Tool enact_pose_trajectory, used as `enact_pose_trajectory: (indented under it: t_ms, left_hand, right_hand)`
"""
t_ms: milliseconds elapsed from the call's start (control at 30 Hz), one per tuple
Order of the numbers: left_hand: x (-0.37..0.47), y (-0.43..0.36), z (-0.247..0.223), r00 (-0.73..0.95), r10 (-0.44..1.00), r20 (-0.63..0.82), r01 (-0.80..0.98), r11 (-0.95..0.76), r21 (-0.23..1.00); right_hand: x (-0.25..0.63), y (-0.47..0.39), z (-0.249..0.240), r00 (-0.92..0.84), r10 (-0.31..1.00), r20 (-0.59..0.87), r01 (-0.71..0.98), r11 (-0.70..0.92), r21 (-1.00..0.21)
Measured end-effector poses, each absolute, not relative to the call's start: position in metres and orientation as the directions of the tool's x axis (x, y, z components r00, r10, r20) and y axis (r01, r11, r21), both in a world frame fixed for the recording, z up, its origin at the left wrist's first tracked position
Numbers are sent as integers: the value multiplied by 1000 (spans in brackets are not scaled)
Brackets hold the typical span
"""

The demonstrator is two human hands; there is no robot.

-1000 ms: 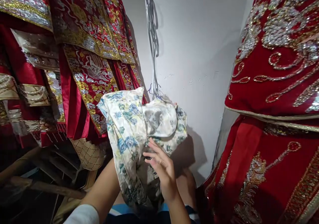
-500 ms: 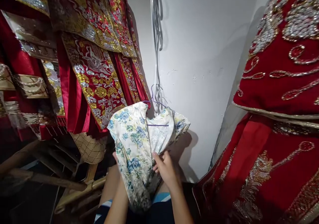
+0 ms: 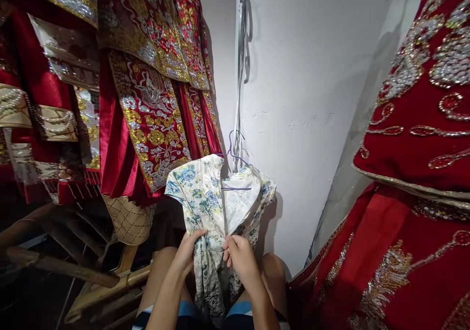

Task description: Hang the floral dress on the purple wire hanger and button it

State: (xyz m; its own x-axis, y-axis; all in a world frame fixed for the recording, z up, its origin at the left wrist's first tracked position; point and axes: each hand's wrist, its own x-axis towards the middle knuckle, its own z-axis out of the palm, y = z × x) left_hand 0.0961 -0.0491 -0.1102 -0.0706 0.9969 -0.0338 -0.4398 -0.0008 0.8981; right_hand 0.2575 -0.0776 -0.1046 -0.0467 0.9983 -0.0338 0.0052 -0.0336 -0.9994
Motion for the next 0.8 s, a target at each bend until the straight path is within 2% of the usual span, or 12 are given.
enact_pose_trajectory:
  t_ms: [67, 100, 167, 200, 267, 333, 400, 467, 600, 800]
  left_hand:
    - [98, -44, -117, -340, 935, 102, -307, -212, 928]
    - [100, -44, -120, -478, 858, 187, -190, -309, 932]
    - [104, -51, -127, -605, 706, 368, 52, -426, 903]
    - [107, -57, -130, -572, 691, 443, 130, -457, 880]
    - [116, -69, -136, -336, 784, 521, 160, -498, 852]
    - [124, -78, -139, -48, 868, 494, 103, -487, 867]
    - [130, -82, -141, 93, 887, 452, 84, -459, 884]
    - [131, -82, -141, 106, 884, 455, 85, -464, 882]
    - [128, -79, -143, 29, 889, 458, 133, -457, 879]
    - [137, -78, -157, -3, 893, 450, 249, -435, 865]
  right_hand:
    - [259, -77, -103, -19, 1000, -23, 0, -23, -1000]
    - [260, -77, -102, -13, 1000, -17, 2, -17, -1000]
    - [261, -77, -99, -23, 1000, -3, 12, -2, -1000]
    - [261, -78, -98, -42, 999, 2, 22, 3, -1000]
    - [260, -79, -97, -98, 995, 5, 40, 9, -999]
    - [258, -81, -96, -153, 988, 0, 49, 7, -999]
    - [255, -82, -94, -195, 981, -11, 45, -2, -999]
    - [253, -80, -88, -231, 973, -10, 26, -4, -1000]
    - [257, -60, -57, -241, 970, 42, -48, 31, -998]
    - [273, 1, 28, -46, 983, 177, -185, 166, -969]
